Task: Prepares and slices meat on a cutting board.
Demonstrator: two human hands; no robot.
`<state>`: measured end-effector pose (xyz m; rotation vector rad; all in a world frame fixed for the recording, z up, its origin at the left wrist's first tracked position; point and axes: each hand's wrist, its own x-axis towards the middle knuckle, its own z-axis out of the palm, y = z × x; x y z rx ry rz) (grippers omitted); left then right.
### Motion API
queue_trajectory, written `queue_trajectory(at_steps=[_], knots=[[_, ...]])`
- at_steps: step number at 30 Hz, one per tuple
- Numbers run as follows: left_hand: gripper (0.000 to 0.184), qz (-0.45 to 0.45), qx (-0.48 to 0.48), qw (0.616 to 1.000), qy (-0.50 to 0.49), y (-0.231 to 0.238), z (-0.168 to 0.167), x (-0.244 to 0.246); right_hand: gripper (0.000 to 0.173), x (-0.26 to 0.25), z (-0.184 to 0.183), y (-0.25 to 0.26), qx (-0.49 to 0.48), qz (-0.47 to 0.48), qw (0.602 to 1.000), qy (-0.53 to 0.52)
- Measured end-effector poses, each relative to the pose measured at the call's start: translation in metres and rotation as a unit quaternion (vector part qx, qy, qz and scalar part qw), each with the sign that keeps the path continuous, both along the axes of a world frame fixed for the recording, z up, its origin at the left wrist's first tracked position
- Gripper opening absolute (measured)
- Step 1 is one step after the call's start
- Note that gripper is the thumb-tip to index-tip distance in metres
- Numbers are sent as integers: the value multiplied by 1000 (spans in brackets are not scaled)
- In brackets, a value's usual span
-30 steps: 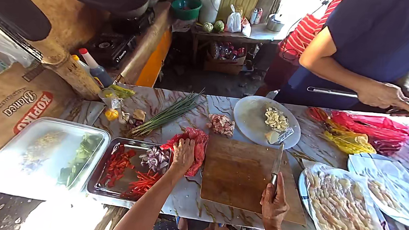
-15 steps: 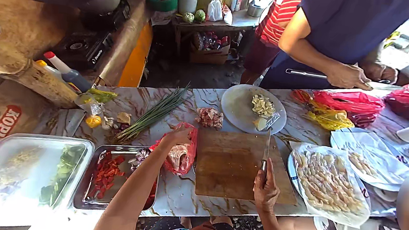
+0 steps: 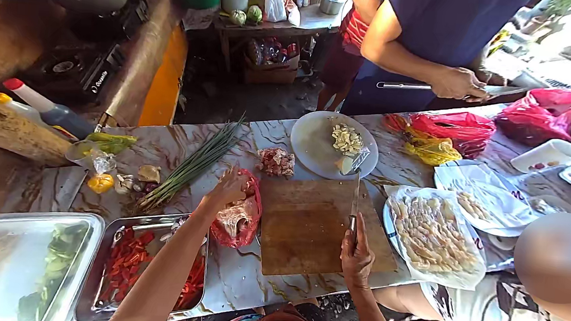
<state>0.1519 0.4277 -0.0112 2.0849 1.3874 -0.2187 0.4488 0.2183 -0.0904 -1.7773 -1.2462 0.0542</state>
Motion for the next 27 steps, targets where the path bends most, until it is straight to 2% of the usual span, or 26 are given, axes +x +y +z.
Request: queue_trajectory(at_steps=[5, 8, 11, 13, 15, 17, 19, 23, 24, 25, 27], knots=[[69, 20, 14, 998, 50, -2, -13, 24, 49, -2, 1, 0, -12, -2, 1000, -13], [62, 83, 19, 994, 74, -12, -14, 47, 49, -4, 1, 0, -5, -5, 1000, -17], [55, 92, 30, 995, 14, -10, -18, 43, 49, -3, 3, 0, -7, 0, 1000, -27], [46, 99, 12, 992, -83, -1, -20, 27, 49, -3, 3, 1, -8, 1, 1000, -28], [33, 161, -69, 956, -236, 8, -20, 4, 49, -3, 3, 1, -4, 1, 1000, -31], [21, 238, -168, 886, -362, 8, -18, -19, 49, -3, 2, 0, 2, 2, 999, -33], [18, 295, -219, 818, -442, 3, -7, -39, 49, -2, 1, 1, 7, 3, 999, -43], [26, 280, -258, 734, -563, -9, -1, -80, 49, 0, -1, 0, 13, 2, 999, -46], [27, 266, -266, 729, -572, -13, 3, -87, 49, -1, 0, -1, 11, 6, 999, -41], [28, 254, -265, 739, -565, -19, 12, -88, 50, -2, 0, -1, 9, 9, 999, -38], [30, 212, -228, 800, -512, -38, 37, -70, 49, -2, 1, 0, 10, 7, 999, -41]])
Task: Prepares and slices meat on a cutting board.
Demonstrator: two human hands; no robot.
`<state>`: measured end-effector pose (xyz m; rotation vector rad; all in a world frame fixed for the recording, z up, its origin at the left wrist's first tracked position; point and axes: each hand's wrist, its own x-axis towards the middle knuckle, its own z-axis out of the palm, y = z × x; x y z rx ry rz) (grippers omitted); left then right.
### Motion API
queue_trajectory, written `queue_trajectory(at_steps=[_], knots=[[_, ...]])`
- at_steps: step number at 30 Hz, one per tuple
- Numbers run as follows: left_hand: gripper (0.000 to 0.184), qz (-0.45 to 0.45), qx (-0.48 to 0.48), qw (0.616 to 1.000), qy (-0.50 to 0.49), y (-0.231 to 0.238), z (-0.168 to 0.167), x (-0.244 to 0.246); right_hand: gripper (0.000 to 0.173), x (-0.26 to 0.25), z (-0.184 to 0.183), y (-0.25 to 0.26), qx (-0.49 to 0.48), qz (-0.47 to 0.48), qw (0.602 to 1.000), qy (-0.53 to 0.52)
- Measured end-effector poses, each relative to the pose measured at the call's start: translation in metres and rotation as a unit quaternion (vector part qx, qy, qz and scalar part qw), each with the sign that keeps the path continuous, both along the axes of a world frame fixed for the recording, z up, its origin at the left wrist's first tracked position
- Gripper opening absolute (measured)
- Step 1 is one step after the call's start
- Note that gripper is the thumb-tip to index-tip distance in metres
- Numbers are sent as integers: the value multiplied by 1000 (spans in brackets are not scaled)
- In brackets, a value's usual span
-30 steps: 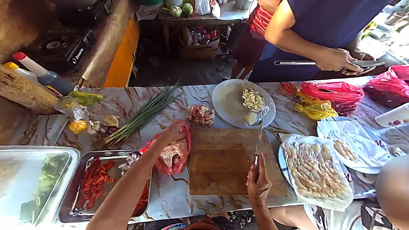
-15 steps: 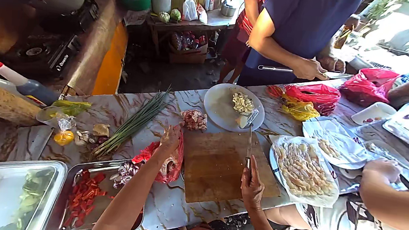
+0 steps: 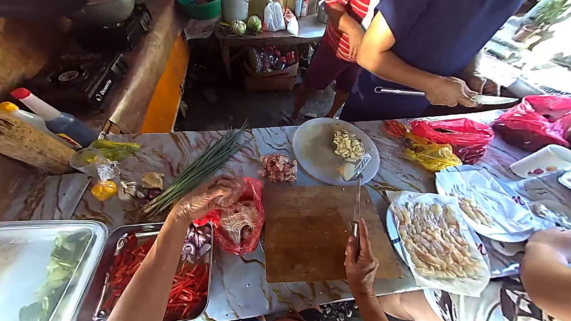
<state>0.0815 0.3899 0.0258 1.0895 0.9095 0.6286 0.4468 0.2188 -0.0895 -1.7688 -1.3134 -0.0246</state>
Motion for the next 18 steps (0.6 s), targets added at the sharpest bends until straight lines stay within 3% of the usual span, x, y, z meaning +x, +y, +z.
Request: queue_trajectory(at_steps=[4, 7, 9, 11, 15, 18], knots=[[45, -89, 159, 977, 110, -46, 16, 75, 49, 0, 0, -1, -4, -5, 1000, 8], [37, -115, 214, 963, 119, -67, -25, 127, 49, -1, 2, -2, -5, -8, 1000, 4], [30, -129, 230, 945, 195, -72, -52, 147, 48, -3, 5, -1, -6, -16, 1000, -1], [28, -107, 214, 941, 240, -73, -60, 155, 48, -3, 6, -1, -8, -20, 1000, 0], [43, -45, 78, 975, 205, -68, -47, 158, 48, -2, 5, -2, -6, -13, 1000, -8], [30, -46, 44, 981, 181, -70, -32, 167, 47, 2, 5, 1, -10, 8, 998, 58]])
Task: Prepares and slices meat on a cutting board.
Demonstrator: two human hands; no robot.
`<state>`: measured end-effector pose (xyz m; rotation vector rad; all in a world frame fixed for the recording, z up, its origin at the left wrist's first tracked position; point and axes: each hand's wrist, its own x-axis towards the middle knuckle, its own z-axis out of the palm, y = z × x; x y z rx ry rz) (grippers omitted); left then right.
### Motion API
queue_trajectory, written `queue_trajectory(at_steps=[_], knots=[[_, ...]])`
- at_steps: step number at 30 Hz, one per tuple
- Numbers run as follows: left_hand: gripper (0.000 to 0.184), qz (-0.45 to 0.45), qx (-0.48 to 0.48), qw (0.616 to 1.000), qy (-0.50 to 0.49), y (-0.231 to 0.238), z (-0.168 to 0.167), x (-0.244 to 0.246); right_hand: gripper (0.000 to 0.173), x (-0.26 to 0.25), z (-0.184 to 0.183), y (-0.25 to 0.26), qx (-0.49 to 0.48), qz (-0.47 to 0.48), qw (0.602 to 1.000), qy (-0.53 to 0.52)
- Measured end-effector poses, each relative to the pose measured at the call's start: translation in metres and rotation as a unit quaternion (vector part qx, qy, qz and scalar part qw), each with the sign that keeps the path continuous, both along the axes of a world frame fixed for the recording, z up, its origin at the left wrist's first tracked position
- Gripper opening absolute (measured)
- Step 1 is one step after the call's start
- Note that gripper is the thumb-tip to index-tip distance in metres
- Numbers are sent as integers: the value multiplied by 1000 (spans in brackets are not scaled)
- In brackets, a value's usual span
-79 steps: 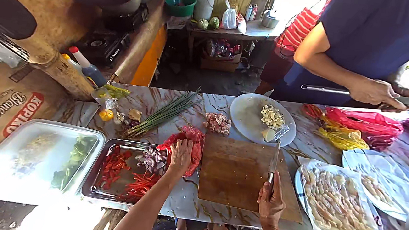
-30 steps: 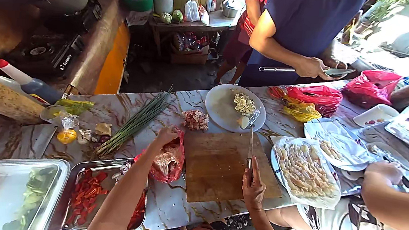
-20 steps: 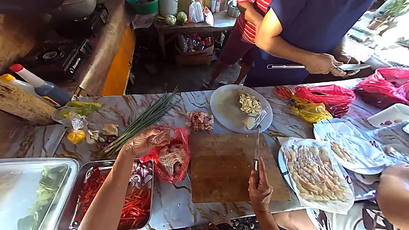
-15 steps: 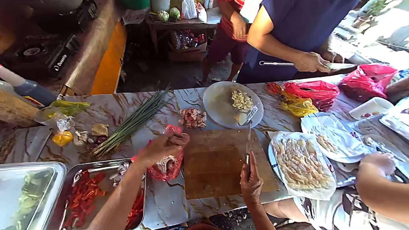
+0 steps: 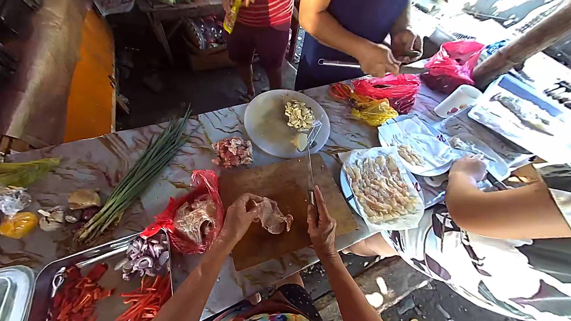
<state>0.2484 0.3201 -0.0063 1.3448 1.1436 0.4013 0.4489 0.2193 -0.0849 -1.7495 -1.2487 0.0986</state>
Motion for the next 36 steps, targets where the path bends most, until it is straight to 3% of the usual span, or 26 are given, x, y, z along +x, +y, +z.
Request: queue_trajectory(at_steps=[3, 9, 12, 14, 16, 20, 25, 32, 34, 36], knots=[[23, -42, 9, 997, -66, -10, 18, 25, 47, 8, 11, -11, -21, -7, 993, 116], [22, -24, -56, 978, -199, -35, 44, 77, 49, 26, 37, -66, -32, -61, 987, 149], [24, -31, -20, 994, -102, -37, 19, 79, 51, 22, 45, -87, -58, -81, 984, 146], [25, -60, 90, 994, 36, -38, -7, 70, 50, 13, 44, -96, -81, -66, 984, 141], [23, -57, 192, 975, 92, -42, -24, 58, 51, -1, 45, -99, -116, -34, 982, 144], [17, -36, 264, 959, 91, -45, -35, 41, 49, -26, 44, -92, -130, 35, 986, 93], [18, -105, 233, 959, 125, -37, -26, 35, 47, -35, 41, -68, -147, 98, 984, 19], [25, -121, 226, 957, 133, -33, -25, 36, 52, -38, 44, -54, -293, 93, 950, -54], [38, -153, 248, 946, 142, -33, -24, 42, 54, -42, 44, -54, -326, 77, 940, -72], [34, -179, 284, 929, 154, -38, -26, 49, 56, -44, 44, -56, -353, 70, 929, -87]])
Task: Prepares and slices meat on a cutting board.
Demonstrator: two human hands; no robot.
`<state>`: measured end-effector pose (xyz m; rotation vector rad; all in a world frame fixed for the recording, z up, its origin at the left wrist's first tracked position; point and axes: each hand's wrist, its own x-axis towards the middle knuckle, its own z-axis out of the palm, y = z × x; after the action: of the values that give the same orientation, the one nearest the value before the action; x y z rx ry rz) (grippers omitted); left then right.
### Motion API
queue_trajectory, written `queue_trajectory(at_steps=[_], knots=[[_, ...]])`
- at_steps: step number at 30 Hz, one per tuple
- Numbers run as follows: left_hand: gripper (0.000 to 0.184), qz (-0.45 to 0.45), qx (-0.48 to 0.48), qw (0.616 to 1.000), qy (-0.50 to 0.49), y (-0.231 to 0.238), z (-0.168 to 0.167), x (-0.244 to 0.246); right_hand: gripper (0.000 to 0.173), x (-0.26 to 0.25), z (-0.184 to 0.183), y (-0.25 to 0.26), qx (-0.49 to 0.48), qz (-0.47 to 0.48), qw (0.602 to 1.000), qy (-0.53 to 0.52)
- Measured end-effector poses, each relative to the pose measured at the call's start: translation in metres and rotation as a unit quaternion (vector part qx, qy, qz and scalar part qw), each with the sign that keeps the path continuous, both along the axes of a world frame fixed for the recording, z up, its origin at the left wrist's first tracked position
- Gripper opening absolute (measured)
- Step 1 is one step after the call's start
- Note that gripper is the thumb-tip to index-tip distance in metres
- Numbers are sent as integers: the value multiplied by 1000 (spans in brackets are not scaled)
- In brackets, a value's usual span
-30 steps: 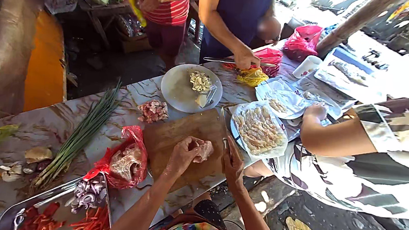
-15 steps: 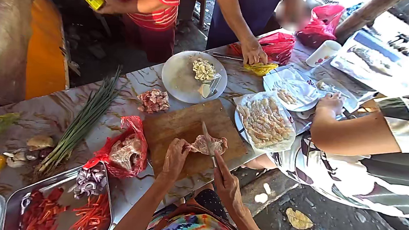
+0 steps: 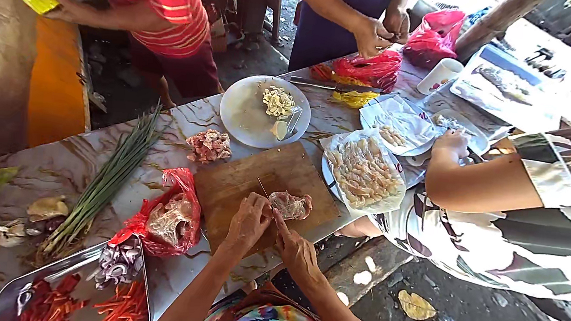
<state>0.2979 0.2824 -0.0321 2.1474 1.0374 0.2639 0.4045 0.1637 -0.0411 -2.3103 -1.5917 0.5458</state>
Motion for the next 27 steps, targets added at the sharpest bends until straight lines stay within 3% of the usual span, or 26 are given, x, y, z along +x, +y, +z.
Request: queue_trajectory(at_steps=[3, 12, 20, 27], knots=[[22, 0, 57, 998, -27, -4, -10, 5, 58, -1, 3, -1, -35, 3, 999, -10], [13, 44, 140, 985, -87, -12, -27, 6, 55, -4, 4, -58, -18, 7, 998, -61], [17, 126, 87, 986, -71, 3, -23, -14, 52, 6, 20, -98, 25, 15, 998, -64], [34, 29, -6, 997, -65, -5, 1, -57, 49, 17, 29, -81, 129, 29, 991, -7]])
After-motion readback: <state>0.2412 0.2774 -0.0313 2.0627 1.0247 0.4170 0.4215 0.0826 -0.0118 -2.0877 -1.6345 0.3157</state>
